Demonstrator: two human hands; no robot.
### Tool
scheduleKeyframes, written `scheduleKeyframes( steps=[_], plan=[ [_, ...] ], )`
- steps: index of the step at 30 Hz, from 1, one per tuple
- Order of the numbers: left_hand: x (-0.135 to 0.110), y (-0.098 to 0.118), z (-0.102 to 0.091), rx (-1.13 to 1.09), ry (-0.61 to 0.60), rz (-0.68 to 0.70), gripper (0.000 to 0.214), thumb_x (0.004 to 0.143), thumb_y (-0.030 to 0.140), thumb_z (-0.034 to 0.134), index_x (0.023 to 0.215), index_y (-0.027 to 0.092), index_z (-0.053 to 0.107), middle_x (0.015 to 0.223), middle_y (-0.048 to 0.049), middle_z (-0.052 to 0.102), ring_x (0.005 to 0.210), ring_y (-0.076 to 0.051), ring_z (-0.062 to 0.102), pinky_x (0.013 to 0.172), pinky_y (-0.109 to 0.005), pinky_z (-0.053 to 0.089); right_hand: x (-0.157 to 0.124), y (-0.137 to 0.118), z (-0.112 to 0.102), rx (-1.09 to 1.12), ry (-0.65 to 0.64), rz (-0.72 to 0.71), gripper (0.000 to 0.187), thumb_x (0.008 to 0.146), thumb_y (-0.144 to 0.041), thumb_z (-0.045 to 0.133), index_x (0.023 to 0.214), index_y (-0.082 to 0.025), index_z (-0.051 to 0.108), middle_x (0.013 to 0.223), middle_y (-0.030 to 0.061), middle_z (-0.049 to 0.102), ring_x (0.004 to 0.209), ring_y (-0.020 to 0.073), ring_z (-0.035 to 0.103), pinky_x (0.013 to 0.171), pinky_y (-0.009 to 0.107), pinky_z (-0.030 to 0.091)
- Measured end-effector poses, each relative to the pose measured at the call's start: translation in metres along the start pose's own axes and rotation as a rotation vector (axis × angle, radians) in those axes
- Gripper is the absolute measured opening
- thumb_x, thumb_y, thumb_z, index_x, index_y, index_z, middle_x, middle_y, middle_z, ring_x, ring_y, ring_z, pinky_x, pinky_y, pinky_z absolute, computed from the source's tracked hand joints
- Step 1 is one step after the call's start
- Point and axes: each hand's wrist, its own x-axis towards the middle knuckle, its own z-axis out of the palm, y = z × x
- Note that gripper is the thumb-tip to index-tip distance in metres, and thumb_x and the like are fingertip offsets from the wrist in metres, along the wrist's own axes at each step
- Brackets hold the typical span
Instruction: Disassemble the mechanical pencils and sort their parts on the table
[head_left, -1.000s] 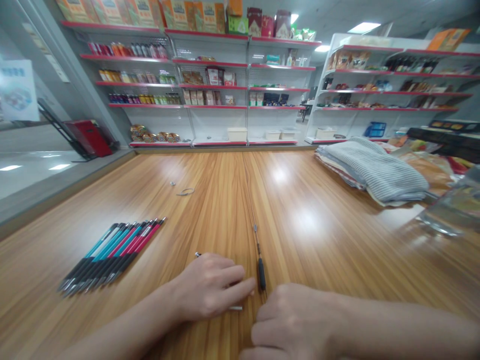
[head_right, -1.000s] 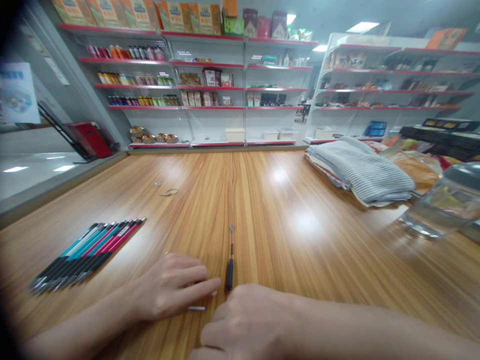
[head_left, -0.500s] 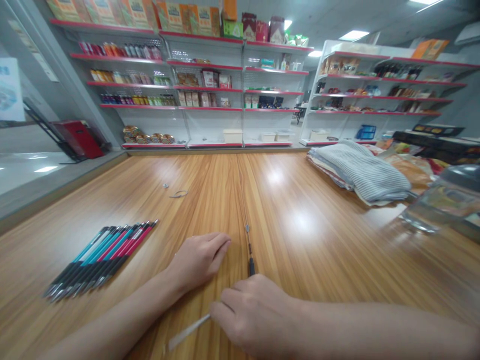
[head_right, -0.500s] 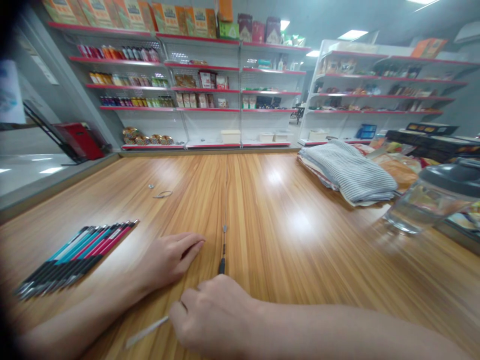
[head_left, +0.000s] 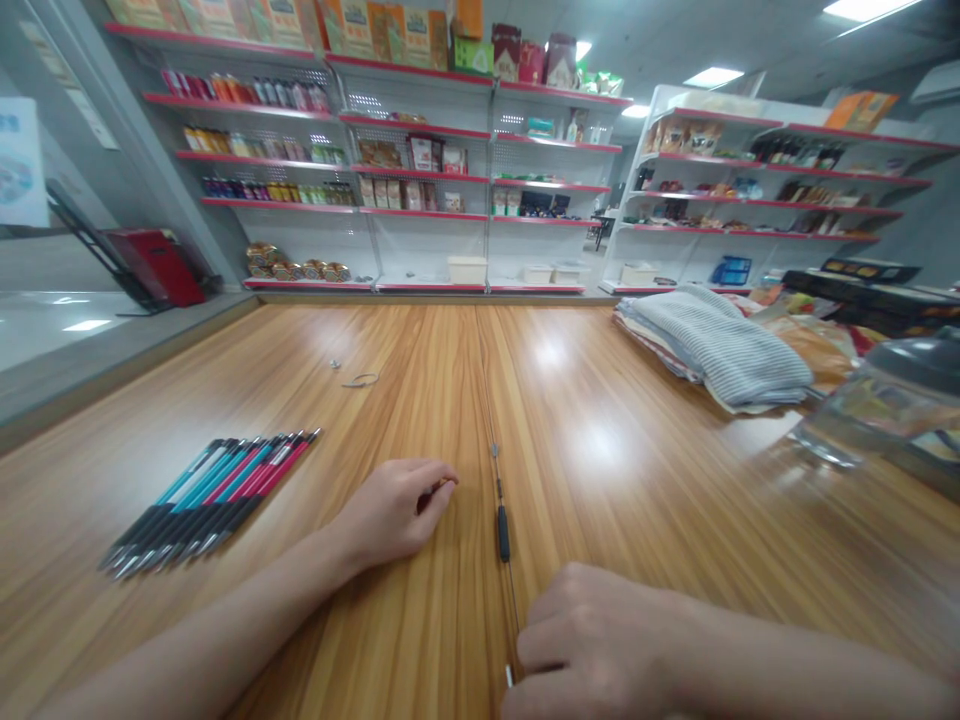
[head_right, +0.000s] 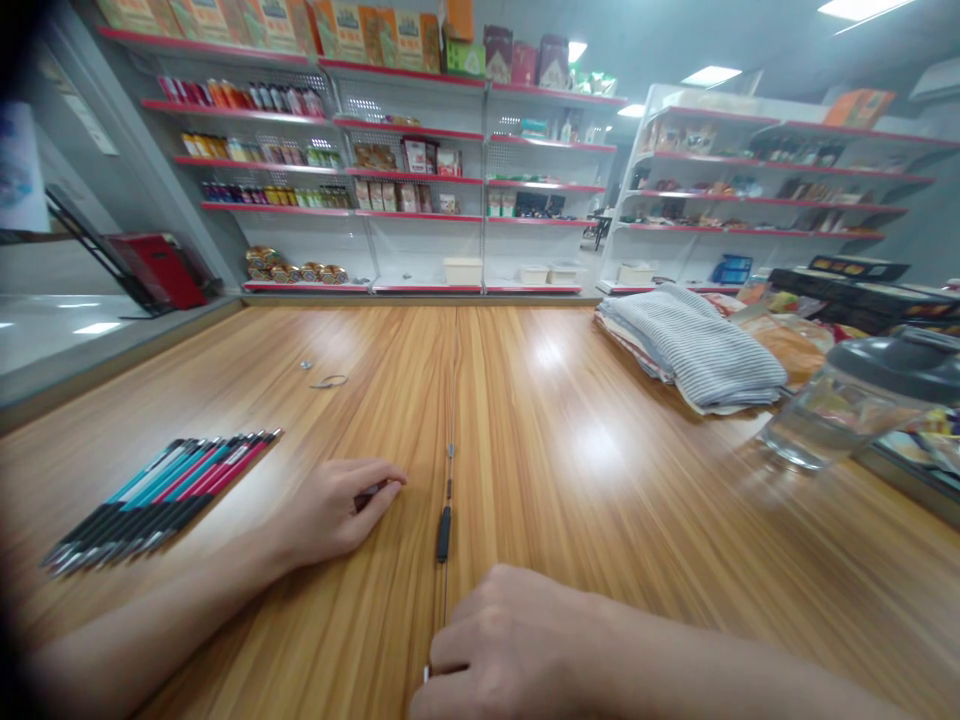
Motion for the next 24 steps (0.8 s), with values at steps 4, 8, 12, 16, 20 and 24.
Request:
scheduleKeyframes(
  steps=[4,8,12,16,20,24],
  plan=[
    [-0.001,0.003,-0.002,0.012,-0.003,0.029,0.016,0.090,0.019,0.047,0.096,0.019,0.062,0.081,-0.0011,0.066,0.074,-0.013,0.062,0.067,-0.024,0.044,0.002,0.000,-0.002,0.069,-0.025,-0.011,0.007,0.088,-0.023,0.055,0.082,-0.020,0.058,0.064,-0.0042,0.056,0.054,0.0090,0.045,0.047,0.026,0.024],
    [-0.003,0.002,-0.002,0.044,-0.028,0.082,0.019,0.091,0.020,0.046,0.104,0.020,0.060,0.092,-0.0023,0.068,0.080,-0.014,0.064,0.071,-0.025,0.046,0.006,-0.005,-0.006,0.279,-0.168,0.056,0.021,0.082,-0.021,0.064,0.067,-0.017,0.050,0.059,-0.0061,0.054,0.051,0.0058,0.042,0.047,0.020,0.030],
    [-0.004,-0.001,-0.001,0.079,-0.065,0.131,0.021,0.091,0.019,0.046,0.107,0.021,0.058,0.092,-0.0030,0.067,0.081,-0.015,0.064,0.070,-0.026,0.046,0.005,0.002,-0.003,0.210,-0.129,0.034,0.016,0.086,-0.025,0.058,0.073,-0.018,0.054,0.061,-0.0053,0.054,0.053,0.0075,0.043,0.046,0.023,0.028],
    [-0.007,0.004,-0.003,0.146,-0.122,0.266,0.023,0.090,0.018,0.045,0.110,0.021,0.057,0.081,-0.0024,0.063,0.069,-0.014,0.060,0.059,-0.027,0.041,-0.002,0.024,-0.002,0.069,-0.016,0.020,0.016,0.082,-0.020,0.050,0.095,-0.023,0.060,0.068,-0.0025,0.056,0.056,0.0113,0.045,0.048,0.026,0.025],
    [-0.008,0.017,-0.005,0.225,-0.231,0.415,0.023,0.090,0.020,0.044,0.107,0.023,0.058,0.073,-0.0010,0.058,0.060,-0.014,0.054,0.051,-0.029,0.034,-0.005,0.033,-0.002,0.087,0.012,0.067,0.025,0.076,-0.014,0.048,0.096,-0.022,0.060,0.069,-0.0021,0.056,0.057,0.0111,0.046,0.050,0.025,0.027],
    [-0.006,0.029,-0.006,0.246,-0.280,0.493,0.022,0.090,0.022,0.043,0.106,0.023,0.059,0.072,-0.0007,0.055,0.057,-0.014,0.050,0.047,-0.030,0.030,-0.005,0.026,0.003,0.097,0.020,0.053,0.025,0.077,-0.015,0.047,0.097,-0.023,0.061,0.066,-0.0029,0.054,0.056,0.0112,0.046,0.049,0.025,0.027]
  ],
)
